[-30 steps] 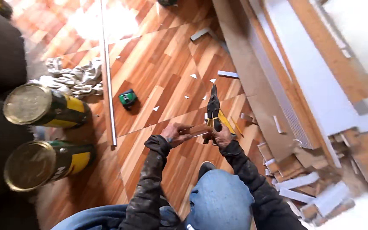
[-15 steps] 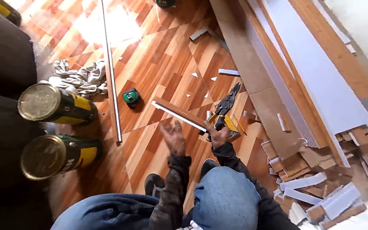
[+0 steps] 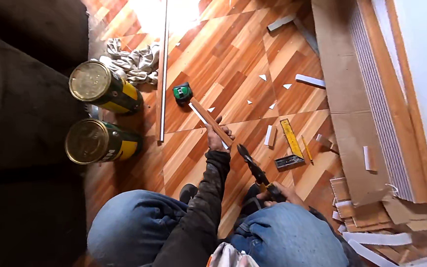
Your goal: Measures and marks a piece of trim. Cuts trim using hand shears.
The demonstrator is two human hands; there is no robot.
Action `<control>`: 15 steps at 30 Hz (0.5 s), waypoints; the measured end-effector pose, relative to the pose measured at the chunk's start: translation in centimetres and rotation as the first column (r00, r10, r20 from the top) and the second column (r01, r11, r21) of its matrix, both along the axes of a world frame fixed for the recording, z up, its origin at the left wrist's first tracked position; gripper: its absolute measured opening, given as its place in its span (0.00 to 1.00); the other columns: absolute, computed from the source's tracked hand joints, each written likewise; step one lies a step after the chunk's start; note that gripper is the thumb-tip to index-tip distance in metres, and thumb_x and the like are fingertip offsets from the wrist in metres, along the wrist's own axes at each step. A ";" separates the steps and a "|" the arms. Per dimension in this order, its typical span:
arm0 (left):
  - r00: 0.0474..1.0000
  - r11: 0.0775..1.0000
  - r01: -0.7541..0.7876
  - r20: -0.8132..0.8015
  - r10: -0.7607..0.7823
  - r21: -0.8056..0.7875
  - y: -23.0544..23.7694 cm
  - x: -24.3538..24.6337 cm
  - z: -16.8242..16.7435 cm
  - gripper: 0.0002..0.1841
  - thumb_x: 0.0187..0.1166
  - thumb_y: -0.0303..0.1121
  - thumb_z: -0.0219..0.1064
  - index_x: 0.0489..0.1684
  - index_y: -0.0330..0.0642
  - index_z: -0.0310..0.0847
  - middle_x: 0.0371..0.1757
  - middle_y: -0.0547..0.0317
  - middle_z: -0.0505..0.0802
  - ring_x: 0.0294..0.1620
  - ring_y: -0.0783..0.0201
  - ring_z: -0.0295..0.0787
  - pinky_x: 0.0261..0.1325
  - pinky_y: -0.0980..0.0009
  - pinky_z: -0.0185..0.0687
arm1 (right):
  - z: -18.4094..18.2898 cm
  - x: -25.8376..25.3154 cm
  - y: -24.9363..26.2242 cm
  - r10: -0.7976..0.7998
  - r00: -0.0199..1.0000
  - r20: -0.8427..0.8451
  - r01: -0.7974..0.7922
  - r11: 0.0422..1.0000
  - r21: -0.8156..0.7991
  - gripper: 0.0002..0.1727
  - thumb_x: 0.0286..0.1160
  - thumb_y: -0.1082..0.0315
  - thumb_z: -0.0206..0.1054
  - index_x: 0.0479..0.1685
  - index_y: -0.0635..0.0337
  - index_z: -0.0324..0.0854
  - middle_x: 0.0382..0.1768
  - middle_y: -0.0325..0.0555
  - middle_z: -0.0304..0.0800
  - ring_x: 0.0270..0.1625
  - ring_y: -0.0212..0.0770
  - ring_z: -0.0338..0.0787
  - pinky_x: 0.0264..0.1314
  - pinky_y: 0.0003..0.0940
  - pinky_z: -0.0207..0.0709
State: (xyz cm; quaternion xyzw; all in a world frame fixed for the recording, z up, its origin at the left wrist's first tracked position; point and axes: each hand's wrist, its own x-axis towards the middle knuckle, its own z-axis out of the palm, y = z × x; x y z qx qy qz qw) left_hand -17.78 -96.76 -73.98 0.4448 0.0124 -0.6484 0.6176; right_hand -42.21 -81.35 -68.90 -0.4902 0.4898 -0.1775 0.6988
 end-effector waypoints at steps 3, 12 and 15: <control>1.000 0.999 -0.013 -0.023 0.012 -0.044 0.2 -0.3 -0.9 0.42 0.84 0.70 0.17 0.66 0.55 0.74 0.12 0.67 0.78 0.12 0.69 0.77 0.15 0.72 0.77 | 0.1 -0.3 -0.1 0.056 0.995 -0.088 -0.051 0.997 0.063 0.19 0.69 0.67 0.70 0.58 0.65 0.78 0.48 0.41 0.97 0.48 0.29 0.94 0.57 0.28 0.86; 0.999 0.999 0.038 -0.037 -0.037 0.019 0.8 -0.7 -0.8 0.43 0.84 0.71 0.18 0.68 0.56 0.75 0.12 0.66 0.78 0.12 0.66 0.79 0.15 0.68 0.79 | 0.5 0.3 -0.6 0.098 0.986 -0.138 -0.093 0.995 0.038 0.22 0.67 0.62 0.72 0.58 0.63 0.78 0.49 0.41 0.97 0.50 0.29 0.94 0.59 0.30 0.85; 0.998 0.998 0.054 -0.028 -0.054 0.011 1.0 -0.8 -1.1 0.43 0.84 0.71 0.17 0.70 0.55 0.73 0.11 0.65 0.78 0.11 0.67 0.78 0.13 0.70 0.77 | 0.8 0.5 -0.9 0.093 0.984 -0.151 -0.087 0.995 0.041 0.19 0.67 0.65 0.71 0.56 0.62 0.78 0.48 0.41 0.97 0.50 0.29 0.94 0.58 0.29 0.85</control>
